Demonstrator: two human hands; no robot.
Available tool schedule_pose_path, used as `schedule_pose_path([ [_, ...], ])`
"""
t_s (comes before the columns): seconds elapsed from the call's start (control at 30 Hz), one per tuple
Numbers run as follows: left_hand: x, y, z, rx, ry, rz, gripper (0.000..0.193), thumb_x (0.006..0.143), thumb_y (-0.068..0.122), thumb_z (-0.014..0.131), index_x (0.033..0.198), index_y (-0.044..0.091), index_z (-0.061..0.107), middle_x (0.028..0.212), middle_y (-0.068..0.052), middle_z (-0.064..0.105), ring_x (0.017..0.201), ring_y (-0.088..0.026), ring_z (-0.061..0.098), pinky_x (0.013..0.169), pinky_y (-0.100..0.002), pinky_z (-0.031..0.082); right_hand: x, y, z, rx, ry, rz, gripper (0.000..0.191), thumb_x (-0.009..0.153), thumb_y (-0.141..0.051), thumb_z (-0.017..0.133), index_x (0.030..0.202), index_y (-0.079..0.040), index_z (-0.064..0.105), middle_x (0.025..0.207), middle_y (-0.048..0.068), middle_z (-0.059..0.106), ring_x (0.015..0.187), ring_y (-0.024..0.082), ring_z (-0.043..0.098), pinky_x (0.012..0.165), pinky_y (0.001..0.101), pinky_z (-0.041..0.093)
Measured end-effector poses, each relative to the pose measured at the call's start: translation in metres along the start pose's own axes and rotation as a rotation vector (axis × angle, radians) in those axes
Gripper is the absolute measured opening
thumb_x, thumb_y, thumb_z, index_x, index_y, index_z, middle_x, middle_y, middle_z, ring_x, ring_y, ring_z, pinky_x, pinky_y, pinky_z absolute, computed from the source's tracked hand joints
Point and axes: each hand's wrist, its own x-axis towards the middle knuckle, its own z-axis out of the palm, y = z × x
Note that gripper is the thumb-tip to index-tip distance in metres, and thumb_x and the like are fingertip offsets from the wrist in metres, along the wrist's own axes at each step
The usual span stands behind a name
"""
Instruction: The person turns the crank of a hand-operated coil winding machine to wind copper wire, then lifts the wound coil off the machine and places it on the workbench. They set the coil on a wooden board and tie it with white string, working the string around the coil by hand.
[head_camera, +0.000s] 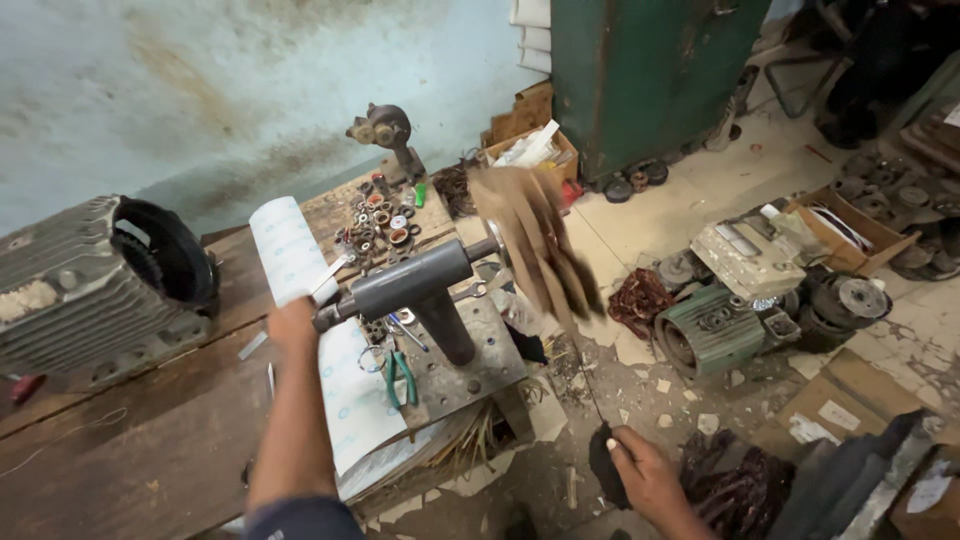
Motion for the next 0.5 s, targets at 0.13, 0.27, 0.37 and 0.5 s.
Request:
schedule_pose_path([
  [0.13,-0.133,-0.019,-0.004,0.082,-0.221,-0.019,0.026,0.085,0.041,0.067,0.096,0.021,0.080,0.099,-0.012,0.077,0.099,-0.035,0.072,0.082,-0.047,0.059,-0.001,-0.003,-0.006,0.016,0.052,-0.147,0.019,0.094,-0.019,0.061,0.104,-0.003,0.065,0.082,0.017,0.066,0.072,0.028,0.065,0.067,0.0371,0.053],
  [0.27,-0.209,-0.034,-0.112,0.055,-0.265,-0.152,0.023,0.079,0.038,0.075,0.096,0.023,0.078,0.098,-0.012,0.071,0.096,-0.033,0.070,0.078,-0.049,0.057,0.005,-0.005,-0.011,-0.033,-0.144,0.185,0.021,0.100,-0.022,0.059,0.110,-0.005,0.067,0.077,0.021,0.057,0.068,0.030,0.054,0.066,0.0413,0.048],
  [0.37,-0.189,-0.040,-0.186,-0.038,-0.115,-0.192,0.024,0.078,0.036,0.078,0.097,0.022,0.078,0.094,-0.010,0.075,0.086,-0.033,0.072,0.081,-0.049,0.057,0.004,-0.005,-0.014,0.034,-0.066,0.093,0.021,0.098,-0.021,0.060,0.108,-0.003,0.066,0.076,0.018,0.057,0.068,0.027,0.055,0.066,0.0399,0.049],
  [0.5,-0.074,-0.031,-0.211,0.022,0.233,-0.013,0.022,0.085,0.040,0.081,0.092,0.020,0.078,0.094,-0.016,0.068,0.092,-0.038,0.065,0.068,-0.052,0.051,0.004,-0.002,-0.015,0.028,0.038,-0.110,0.020,0.094,-0.020,0.061,0.104,-0.003,0.066,0.081,0.012,0.067,0.072,0.020,0.066,0.070,0.0350,0.053],
])
